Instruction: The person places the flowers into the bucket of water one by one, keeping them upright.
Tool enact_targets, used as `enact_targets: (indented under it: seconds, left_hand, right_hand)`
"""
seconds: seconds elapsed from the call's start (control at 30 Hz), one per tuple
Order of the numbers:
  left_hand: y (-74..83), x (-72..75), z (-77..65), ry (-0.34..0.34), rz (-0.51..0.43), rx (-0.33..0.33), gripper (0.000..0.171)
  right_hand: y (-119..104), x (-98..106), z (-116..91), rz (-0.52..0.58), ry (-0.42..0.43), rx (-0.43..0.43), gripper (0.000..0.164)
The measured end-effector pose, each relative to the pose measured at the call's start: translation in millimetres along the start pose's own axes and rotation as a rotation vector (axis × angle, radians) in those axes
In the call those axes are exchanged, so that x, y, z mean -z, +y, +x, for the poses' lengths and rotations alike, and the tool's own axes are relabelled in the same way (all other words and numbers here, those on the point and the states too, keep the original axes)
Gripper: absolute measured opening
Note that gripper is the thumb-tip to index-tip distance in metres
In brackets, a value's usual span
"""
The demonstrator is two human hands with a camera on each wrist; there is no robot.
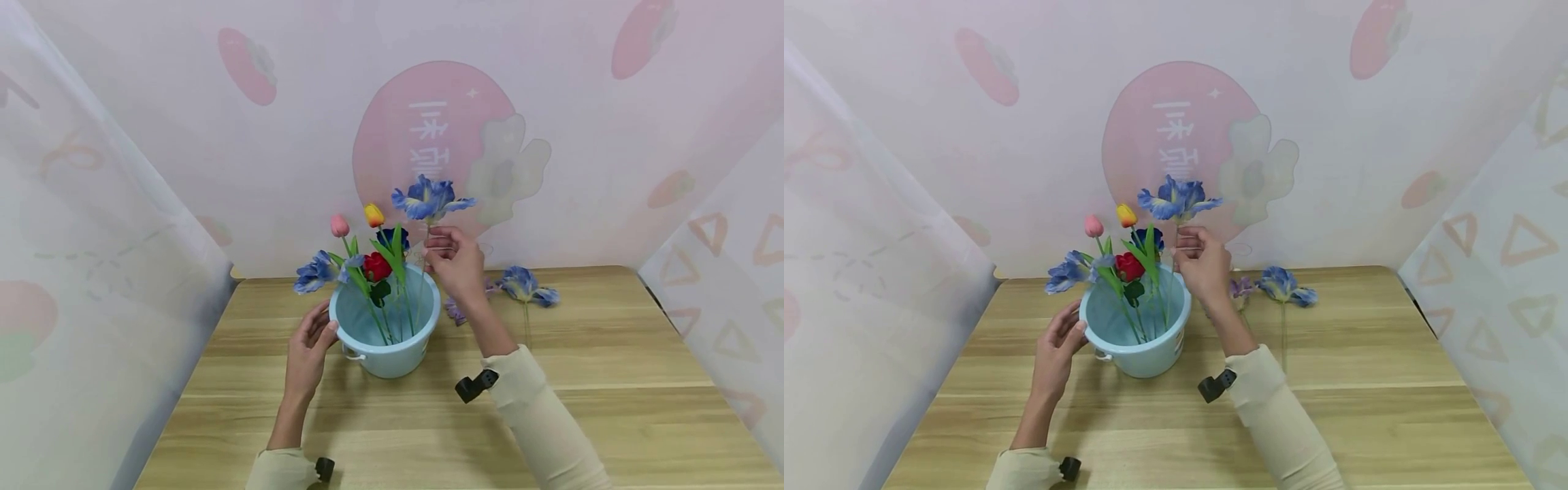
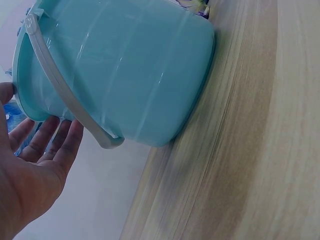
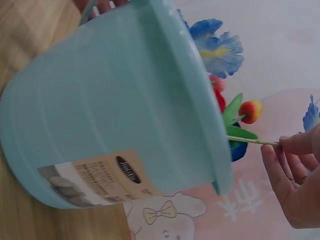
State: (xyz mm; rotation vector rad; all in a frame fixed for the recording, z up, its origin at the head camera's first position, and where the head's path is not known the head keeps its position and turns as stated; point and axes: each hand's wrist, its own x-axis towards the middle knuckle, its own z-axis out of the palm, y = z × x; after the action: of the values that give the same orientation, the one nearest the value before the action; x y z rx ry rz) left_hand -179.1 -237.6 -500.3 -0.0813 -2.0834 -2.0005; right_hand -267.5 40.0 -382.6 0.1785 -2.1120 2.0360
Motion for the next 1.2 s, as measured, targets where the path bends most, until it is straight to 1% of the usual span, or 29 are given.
enact_targets:
  seconds: [0.17,0.37,0.5,0.7,0.83,0.97,1.2]
  left_hand:
    - [0.2,0.0,0.1,-0.002,0.003,-0.010,0.047]
    - [-1.6,0.3,0.4,0.004,-0.003,-0.004,0.047]
    - [-0.3,0.1,-0.4,0.004,0.001,-0.001,0.047]
    - [-0.1,0.3,0.2,0.001,0.001,-0.004,0.047]
    - [-1.2,1.0,0.3,-0.001,-0.001,-0.002,0.047]
    - [-1.4,1.0,1.2,-0.003,-0.002,-0.005,0.047]
    - [-3.4,1.4,1.6,0.002,0.008,-0.005,0.047]
  right_hand:
    - [12.3,-4.7,-1.5,-0.077,-0.008,-0.001,0.032]
    - [24.0,-10.3,-3.3,-0.152,-0.019,-0.013,0.029]
    - [26.3,-12.9,-3.8,-0.183,-0.010,-0.020,0.026]
    - [26.3,-13.9,-4.2,-0.242,-0.009,0.001,0.025]
    - [23.1,-9.9,-9.2,-0.306,-0.016,0.005,0.027]
    - [19.2,-1.7,-16.9,-0.329,-0.021,-0.004,0.031]
    - [18.7,8.1,-25.1,-0.297,-0.048,-0.021,0.035]
